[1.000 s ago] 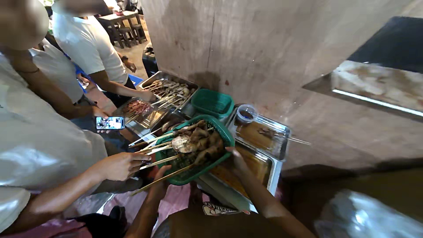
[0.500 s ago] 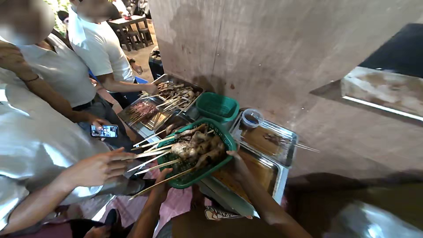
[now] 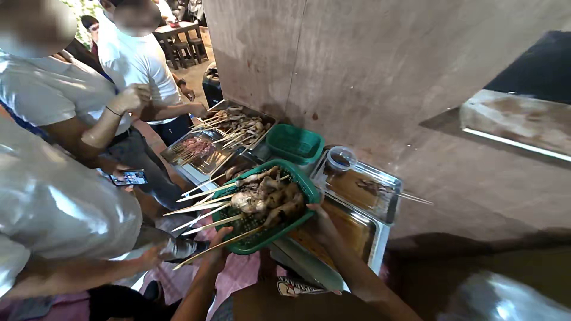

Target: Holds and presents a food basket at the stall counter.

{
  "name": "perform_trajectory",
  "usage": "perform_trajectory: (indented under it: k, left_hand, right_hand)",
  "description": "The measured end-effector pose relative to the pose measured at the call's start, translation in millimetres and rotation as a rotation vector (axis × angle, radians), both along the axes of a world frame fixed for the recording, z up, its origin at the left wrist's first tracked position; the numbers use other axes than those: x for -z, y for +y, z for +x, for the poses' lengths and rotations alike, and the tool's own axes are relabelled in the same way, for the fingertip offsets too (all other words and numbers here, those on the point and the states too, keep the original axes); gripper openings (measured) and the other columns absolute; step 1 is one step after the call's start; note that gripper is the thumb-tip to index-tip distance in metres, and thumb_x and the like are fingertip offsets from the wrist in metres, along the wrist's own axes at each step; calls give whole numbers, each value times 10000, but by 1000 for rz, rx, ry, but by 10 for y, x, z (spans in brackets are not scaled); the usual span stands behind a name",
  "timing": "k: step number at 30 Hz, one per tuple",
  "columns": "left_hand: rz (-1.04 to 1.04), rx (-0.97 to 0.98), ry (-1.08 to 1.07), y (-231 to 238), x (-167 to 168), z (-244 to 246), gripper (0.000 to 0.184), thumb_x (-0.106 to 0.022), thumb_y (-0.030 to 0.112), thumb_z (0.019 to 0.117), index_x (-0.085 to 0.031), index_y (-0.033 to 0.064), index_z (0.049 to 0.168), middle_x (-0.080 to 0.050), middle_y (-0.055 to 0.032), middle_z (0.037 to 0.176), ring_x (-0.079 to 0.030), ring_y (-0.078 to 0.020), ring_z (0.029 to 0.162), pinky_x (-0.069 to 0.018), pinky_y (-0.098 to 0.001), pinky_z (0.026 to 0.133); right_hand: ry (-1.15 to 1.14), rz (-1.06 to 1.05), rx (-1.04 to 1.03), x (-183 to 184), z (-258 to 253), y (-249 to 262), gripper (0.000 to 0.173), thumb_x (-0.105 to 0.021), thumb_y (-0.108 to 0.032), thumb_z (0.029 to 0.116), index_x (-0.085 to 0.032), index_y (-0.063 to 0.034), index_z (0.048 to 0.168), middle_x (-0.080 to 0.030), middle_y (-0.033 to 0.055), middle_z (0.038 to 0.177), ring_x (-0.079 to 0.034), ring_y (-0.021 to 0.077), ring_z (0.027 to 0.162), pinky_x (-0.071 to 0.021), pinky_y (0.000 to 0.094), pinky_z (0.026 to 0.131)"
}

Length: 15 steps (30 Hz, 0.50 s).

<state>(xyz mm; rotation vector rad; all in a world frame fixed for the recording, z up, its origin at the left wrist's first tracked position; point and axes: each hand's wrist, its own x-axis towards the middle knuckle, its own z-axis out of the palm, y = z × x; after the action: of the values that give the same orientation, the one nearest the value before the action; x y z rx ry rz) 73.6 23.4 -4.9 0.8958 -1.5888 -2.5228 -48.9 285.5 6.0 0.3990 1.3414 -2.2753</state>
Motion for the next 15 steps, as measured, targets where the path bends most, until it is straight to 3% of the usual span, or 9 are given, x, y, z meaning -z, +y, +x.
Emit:
perform_trajectory:
  k: [15]
  left_hand:
    - [9, 60, 10, -25, -17, -12, 240, -425, 180, 1040, -596, 56, 1156, -720, -86, 962, -713, -174, 875, -610, -343, 752]
  right_hand:
    - [50, -12, 25, 60, 65, 50, 344, -344, -229, 1048, -490, -54, 1306, -690, 120, 1043, -708, 221, 917, -615, 411, 772]
